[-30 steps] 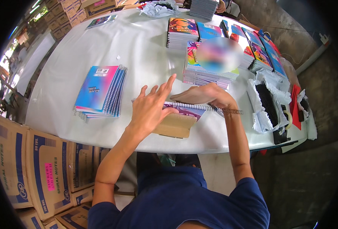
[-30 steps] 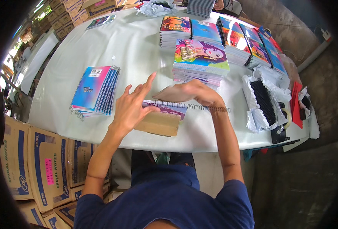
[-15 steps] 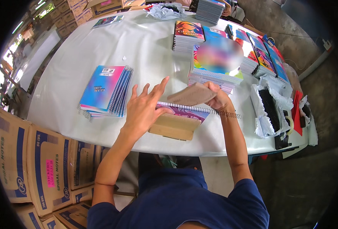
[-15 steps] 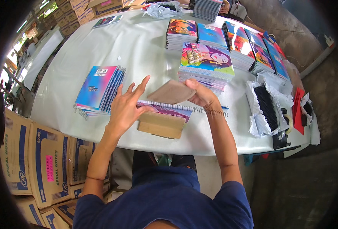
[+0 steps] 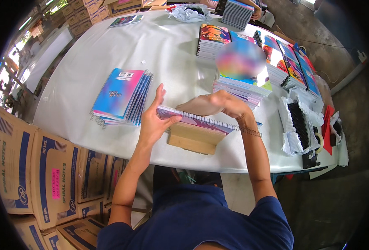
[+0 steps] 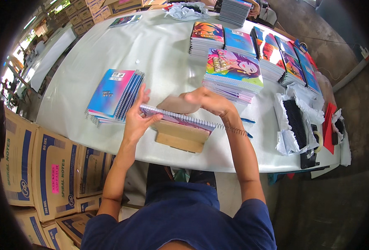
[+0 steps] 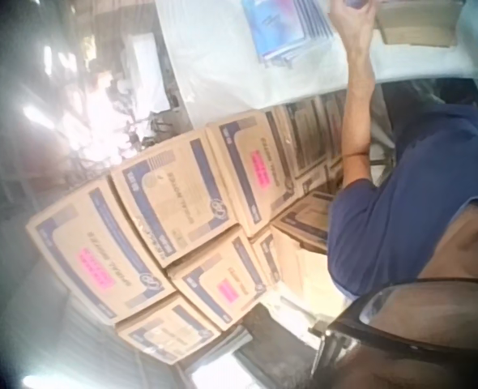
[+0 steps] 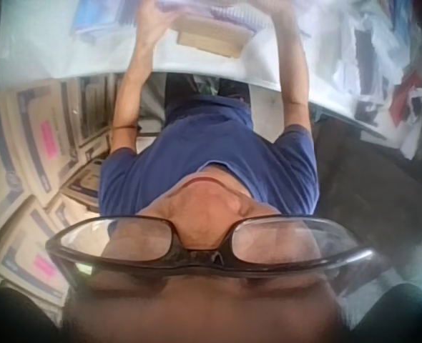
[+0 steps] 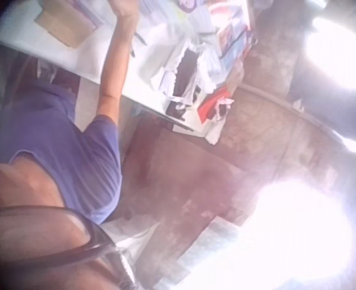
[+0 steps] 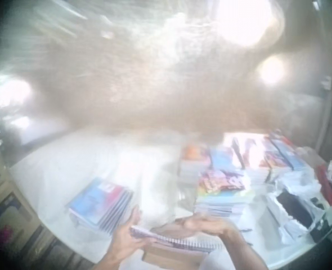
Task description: The person trims the excess spiral wire binding from several notebooks using a pair of wire cutters. They place each notebook into a wooden alignment jig, cut the wire, and then stack the finished items to the side.
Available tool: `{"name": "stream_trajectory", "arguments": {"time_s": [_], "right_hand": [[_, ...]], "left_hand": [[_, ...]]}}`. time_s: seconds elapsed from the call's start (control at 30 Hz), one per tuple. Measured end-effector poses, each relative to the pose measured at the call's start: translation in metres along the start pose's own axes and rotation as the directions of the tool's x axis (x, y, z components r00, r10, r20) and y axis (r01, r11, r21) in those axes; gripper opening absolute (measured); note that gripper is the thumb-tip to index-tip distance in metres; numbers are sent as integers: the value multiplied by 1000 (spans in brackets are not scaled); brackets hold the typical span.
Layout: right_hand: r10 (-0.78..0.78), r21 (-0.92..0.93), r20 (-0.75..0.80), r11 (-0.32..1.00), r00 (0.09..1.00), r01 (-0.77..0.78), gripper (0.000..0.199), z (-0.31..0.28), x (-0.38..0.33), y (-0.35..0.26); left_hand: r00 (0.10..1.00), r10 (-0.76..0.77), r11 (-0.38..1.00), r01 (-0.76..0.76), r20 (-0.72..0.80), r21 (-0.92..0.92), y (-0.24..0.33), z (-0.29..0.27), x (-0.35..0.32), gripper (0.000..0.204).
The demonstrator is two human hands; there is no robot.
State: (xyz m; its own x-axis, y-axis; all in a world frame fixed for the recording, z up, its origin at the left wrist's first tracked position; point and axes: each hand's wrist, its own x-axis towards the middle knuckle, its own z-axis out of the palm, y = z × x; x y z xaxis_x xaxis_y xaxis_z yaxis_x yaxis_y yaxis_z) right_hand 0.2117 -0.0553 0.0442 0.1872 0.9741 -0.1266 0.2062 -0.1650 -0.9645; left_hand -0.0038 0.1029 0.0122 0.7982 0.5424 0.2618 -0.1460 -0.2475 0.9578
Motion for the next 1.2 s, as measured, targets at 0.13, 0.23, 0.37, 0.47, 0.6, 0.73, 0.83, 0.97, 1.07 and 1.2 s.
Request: {"name": "stream_trajectory", "arguments": {"time_s": [0.13,0.23,0.37,0.47,0.6,0.73,0.83,0.97,1.07,1.2], "right_hand": [[-13,-98,-18,995,1000,11,63,7,4,-7],[-53,59,-78,997,996,58,59,9,-13,-7],[-66,-185,44,980,997,73,59,4,-1,-9],[-277,81,94,959,956,270,59,1,-1,2],[-46,-82,16,996,999,47,61,2,15,-1],[-114,-205,97,970,989,132,62,12,16,-18],[-93,171,-10,981,996,94,62,13,15,-11],[-44,-184,49,981,998,53,61,21,29,-20],[10,-446,-17,895,1000,-16,58,19,28,-18],[-45,-626,-121,779,992,-42,41,13,2,6]], "left_hand": [[999,-40,976,33,-26,-217,-10,5,-4,102],[999,-31,968,22,-34,-249,-14,7,-7,101],[999,-27,939,14,-34,-344,-16,8,-6,98],[999,-21,934,4,-43,-356,-21,6,-9,93],[999,-35,929,20,-34,-370,-22,1,-8,85],[998,-39,914,17,-46,-406,-29,-1,-8,80],[997,-53,906,24,-58,-423,-28,-3,-10,80],[998,-62,896,42,-31,-443,-28,-3,-10,81],[999,-36,908,35,6,-418,-27,-2,-5,79],[972,23,949,51,233,-310,-33,-19,8,68]]}}
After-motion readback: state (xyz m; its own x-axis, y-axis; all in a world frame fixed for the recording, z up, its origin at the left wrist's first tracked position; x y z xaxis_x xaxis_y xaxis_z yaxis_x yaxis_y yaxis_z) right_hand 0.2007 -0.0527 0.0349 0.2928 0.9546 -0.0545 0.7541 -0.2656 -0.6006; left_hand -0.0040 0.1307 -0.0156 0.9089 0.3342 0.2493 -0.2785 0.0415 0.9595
